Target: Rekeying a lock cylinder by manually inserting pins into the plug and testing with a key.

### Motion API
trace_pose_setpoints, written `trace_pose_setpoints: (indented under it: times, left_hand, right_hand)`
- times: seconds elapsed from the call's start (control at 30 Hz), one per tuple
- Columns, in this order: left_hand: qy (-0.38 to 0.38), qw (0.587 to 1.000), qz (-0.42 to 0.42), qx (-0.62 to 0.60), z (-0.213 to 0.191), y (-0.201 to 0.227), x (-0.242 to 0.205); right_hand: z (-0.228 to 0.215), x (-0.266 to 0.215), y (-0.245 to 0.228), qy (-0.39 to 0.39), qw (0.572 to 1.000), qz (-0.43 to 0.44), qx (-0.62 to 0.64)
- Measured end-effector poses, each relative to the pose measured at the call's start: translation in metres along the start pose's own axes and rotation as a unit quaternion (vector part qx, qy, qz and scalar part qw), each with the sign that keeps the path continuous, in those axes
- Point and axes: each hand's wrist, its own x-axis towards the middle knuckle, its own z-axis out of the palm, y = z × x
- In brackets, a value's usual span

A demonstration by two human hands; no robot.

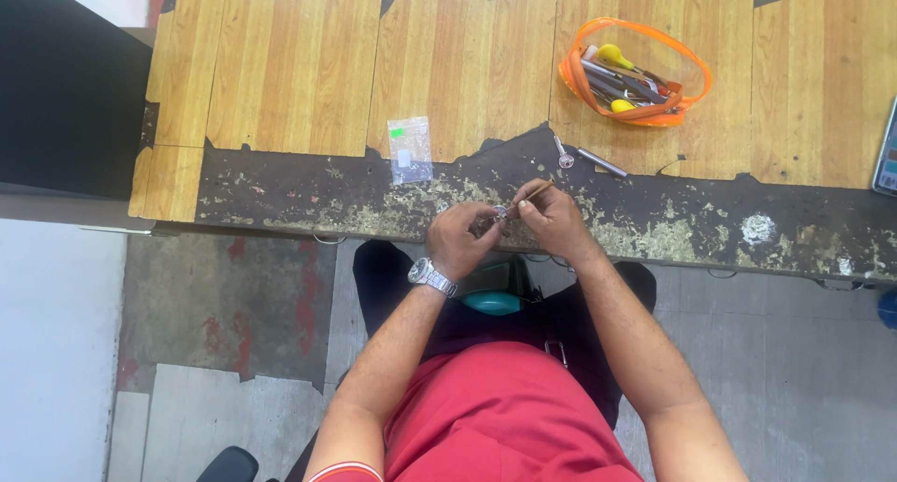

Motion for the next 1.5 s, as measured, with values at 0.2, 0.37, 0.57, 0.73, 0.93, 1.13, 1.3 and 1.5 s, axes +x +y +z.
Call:
trace_pose_setpoints:
  times: [0.2, 0.37, 0.57, 0.73, 0.93, 1.13, 1.3, 1.5]
  left_hand:
    - [-0.002, 1.000, 0.027, -0.001, -0.002, 0.001, -0.001]
    - [0.002, 1.000, 0.000, -0.004, 0.001, -0.003, -0.003]
    - [0.006, 1.000, 0.013, 0.002, -0.002, 0.002, -0.001]
    - [0.000, 1.000, 0.001, 0.008, -0.001, 0.004, -0.001]
    - [-0.011, 1.000, 0.006, 0.005, -0.005, 0.004, -0.001]
    - [-0.011, 0.998, 0.036, 0.043, -0.004, 0.003, -0.002]
    - [0.000, 1.000, 0.009, -0.001, 0.001, 0.000, -0.003]
    - [-0.012, 0.999, 0.029, 0.030, -0.004, 0.004, -0.001]
  right_hand:
    - [0.002, 0.000, 0.000, 0.003, 1.000, 0.001, 0.008]
    - [0.002, 0.000, 0.003, 0.000, 1.000, 0.007, -0.002]
    - [0.001, 0.001, 0.003, 0.003, 1.000, 0.001, -0.001]
    - [0.003, 0.001, 0.012, 0.007, 1.000, 0.000, -0.008]
    - [0.006, -0.001, 0.013, 0.013, 1.000, -0.011, -0.007]
    - [0.008, -0.004, 0.012, 0.022, 1.000, -0.016, 0.001]
    - [0.007, -0.003, 0.017, 0.022, 1.000, -0.021, 0.001]
    - [0.007, -0.004, 0.015, 0.024, 0.999, -0.030, 0.009]
